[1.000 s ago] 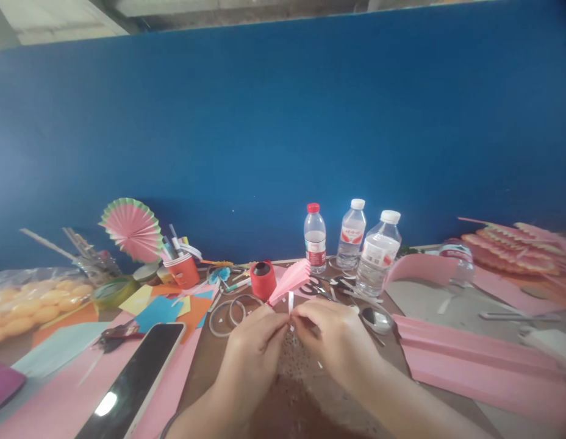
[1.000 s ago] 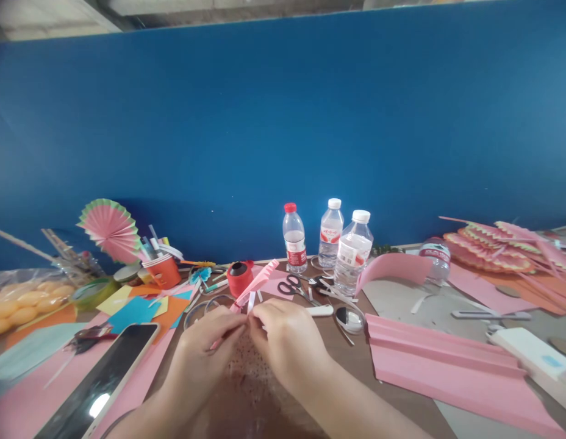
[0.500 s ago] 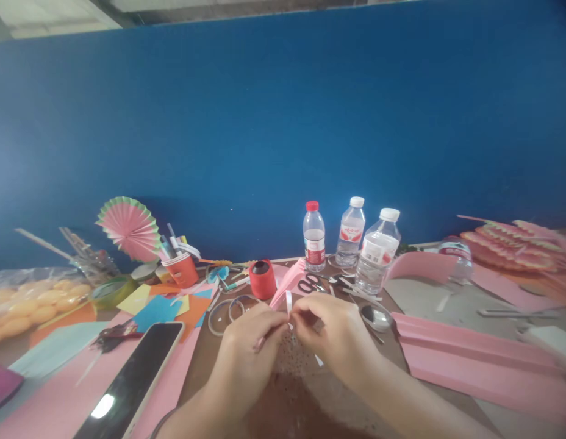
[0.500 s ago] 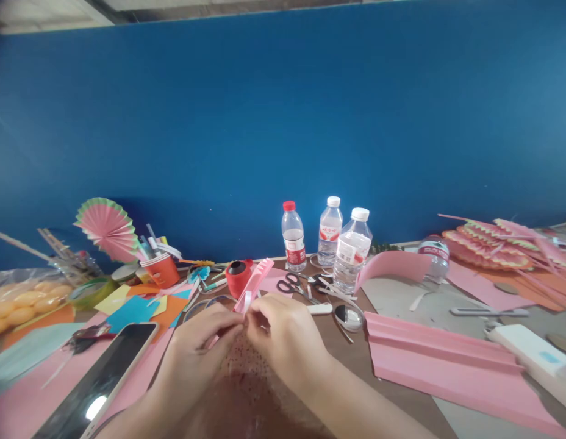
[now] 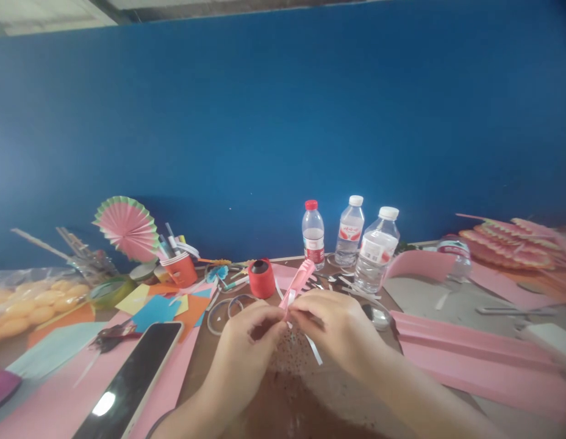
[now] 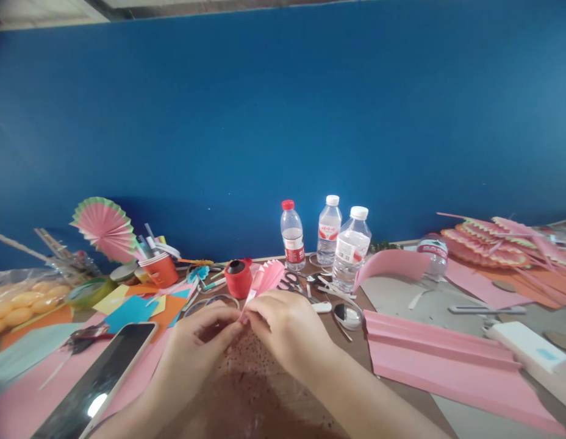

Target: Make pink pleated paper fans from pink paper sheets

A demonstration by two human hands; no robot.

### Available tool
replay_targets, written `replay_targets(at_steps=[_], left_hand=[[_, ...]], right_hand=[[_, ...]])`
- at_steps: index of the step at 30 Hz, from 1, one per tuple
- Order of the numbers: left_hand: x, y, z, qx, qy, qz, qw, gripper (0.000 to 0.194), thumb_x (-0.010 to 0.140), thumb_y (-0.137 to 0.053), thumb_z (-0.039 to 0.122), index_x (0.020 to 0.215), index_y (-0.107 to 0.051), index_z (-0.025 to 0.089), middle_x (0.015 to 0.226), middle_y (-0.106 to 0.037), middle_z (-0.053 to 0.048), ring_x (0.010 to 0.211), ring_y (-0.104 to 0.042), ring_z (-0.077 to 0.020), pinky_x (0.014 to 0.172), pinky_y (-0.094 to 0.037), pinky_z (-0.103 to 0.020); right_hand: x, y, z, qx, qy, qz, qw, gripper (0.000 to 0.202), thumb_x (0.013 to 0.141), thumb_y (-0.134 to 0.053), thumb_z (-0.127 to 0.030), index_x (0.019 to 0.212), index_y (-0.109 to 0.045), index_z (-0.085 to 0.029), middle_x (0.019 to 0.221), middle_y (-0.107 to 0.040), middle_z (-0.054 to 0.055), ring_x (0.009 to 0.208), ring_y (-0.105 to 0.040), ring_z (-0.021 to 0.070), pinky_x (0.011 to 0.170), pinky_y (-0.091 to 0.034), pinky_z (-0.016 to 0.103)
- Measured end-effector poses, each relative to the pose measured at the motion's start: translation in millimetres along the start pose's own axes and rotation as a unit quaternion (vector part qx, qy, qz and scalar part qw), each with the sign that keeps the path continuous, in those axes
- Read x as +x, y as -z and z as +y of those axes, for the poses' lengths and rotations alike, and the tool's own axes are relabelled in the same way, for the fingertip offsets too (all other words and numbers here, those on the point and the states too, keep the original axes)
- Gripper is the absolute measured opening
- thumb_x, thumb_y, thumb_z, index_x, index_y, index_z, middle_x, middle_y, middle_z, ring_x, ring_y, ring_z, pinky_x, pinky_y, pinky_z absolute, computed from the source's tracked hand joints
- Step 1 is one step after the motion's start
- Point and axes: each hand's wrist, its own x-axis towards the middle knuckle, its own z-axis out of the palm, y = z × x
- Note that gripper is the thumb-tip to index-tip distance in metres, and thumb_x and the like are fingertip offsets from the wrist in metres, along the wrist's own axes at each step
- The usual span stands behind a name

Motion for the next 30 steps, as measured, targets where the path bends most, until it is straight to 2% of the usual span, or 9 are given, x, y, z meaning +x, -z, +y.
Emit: replay_targets(at_steps=[8, 13, 18, 24, 30], left_hand=[[0, 0.2, -1, 0.019, -0.027, -0.018, 0.999, 0.016, 0.083, -0.049, 0.016, 0.08, -0.064, 0.022, 0.078, -0.059, 0.0, 0.073, -0.054, -0.0142, 0.067, -0.041, -0.024], [-1, 0.7, 2, 0.023, -0.031, -0.025, 0.999, 0.016, 0.083, -0.05, 0.017, 0.079, -0.064, 0.022, 0.076, -0.058, 0.001, 0.071, -0.054, -0.0137, 0.065, -0.041, -0.024], [-2, 0.7, 3, 0.021, -0.048, -0.019, 0.998, 0.015, 0.083, -0.05, 0.019, 0.077, -0.064, 0.021, 0.075, -0.06, 0.0, 0.071, -0.054, -0.0141, 0.065, -0.042, -0.024], [-1, 0.7, 2, 0.014, -0.028, -0.023, 0.999, 0.014, 0.083, -0.051, 0.023, 0.077, -0.064, 0.021, 0.073, -0.057, 0.0, 0.069, -0.053, -0.0141, 0.064, -0.041, -0.025], [-2, -0.7, 2, -0.005, -0.003, -0.024, 1.0, 0.014, 0.083, -0.051, 0.023, 0.08, -0.064, 0.021, 0.076, -0.058, 0.0, 0.071, -0.053, -0.0146, 0.065, -0.041, -0.025]], right_hand=[[0, 4, 6, -0.018, 0.045, -0.029, 0.998, 0.017, 0.084, -0.052, -0.011, 0.074, -0.065, -0.016, 0.073, -0.066, 0.003, 0.066, -0.058, 0.0141, 0.063, -0.041, 0.024], [0, 4, 6, -0.031, 0.048, -0.042, 0.997, 0.018, 0.085, -0.051, -0.012, 0.072, -0.063, -0.015, 0.067, -0.062, 0.002, 0.061, -0.054, 0.0127, 0.06, -0.039, 0.023], [3, 8, 2, 0.007, 0.03, -0.039, 0.999, 0.015, 0.08, -0.054, -0.009, 0.07, -0.062, -0.016, 0.064, -0.061, -0.001, 0.058, -0.052, 0.0106, 0.057, -0.039, 0.021], [6, 13, 4, 0.051, 0.009, -0.05, 0.997, 0.015, 0.08, -0.055, -0.009, 0.076, -0.065, -0.018, 0.072, -0.067, -0.002, 0.063, -0.058, 0.0101, 0.06, -0.042, 0.02], [5, 12, 4, -0.001, 0.038, -0.059, 0.998, 0.018, 0.083, -0.051, -0.012, 0.072, -0.064, -0.018, 0.065, -0.062, -0.001, 0.059, -0.054, 0.0111, 0.056, -0.041, 0.022]])
